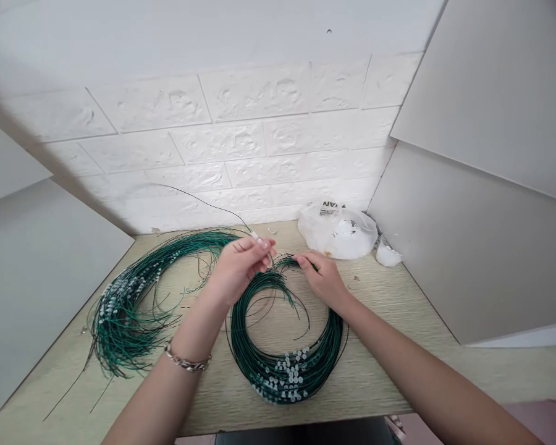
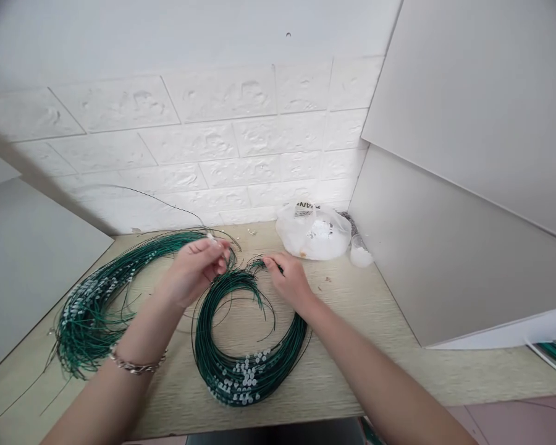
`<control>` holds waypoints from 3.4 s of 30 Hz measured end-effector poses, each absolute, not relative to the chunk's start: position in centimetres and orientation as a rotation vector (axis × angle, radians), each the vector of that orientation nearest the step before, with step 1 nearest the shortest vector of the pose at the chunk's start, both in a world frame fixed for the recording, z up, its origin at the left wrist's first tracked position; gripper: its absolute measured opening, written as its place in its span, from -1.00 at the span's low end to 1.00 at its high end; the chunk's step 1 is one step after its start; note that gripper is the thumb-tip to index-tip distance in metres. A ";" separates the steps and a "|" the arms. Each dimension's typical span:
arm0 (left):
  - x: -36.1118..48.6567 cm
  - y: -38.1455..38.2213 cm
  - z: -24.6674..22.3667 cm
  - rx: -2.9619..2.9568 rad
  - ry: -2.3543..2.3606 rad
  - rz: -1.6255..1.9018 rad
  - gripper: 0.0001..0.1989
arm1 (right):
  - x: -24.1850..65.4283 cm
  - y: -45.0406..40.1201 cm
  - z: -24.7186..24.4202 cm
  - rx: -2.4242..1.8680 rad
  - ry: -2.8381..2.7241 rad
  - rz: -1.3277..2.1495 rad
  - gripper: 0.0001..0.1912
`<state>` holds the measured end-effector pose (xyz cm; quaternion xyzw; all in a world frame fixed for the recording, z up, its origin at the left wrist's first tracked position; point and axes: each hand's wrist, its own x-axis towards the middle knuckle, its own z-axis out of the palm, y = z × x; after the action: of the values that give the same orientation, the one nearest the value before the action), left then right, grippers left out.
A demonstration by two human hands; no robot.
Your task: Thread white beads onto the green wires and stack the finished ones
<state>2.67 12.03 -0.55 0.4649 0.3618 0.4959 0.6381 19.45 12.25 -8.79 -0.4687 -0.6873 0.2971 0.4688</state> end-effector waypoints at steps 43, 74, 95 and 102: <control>3.2 12.6 -5.9 0.957 1.075 1.078 -0.78 | 17.5 9.2 -7.5 -1.123 -1.443 1.594 -0.68; -3.5 16.1 -4.0 0.359 0.729 1.489 -0.77 | 18.0 9.3 -7.6 -1.092 -1.284 1.688 -0.67; -5.4 16.7 -4.0 0.286 0.717 1.632 -0.77 | 18.8 10.2 -7.5 -1.043 -0.899 1.636 -0.60; -6.4 17.0 -4.2 0.231 0.732 1.704 -0.80 | 18.8 10.3 -7.4 -1.036 -0.868 1.636 -0.62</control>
<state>-6.44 16.98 -4.24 0.0996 0.3150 0.7333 0.5943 18.83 10.32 -7.42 -0.4260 -0.3571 0.6729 0.4880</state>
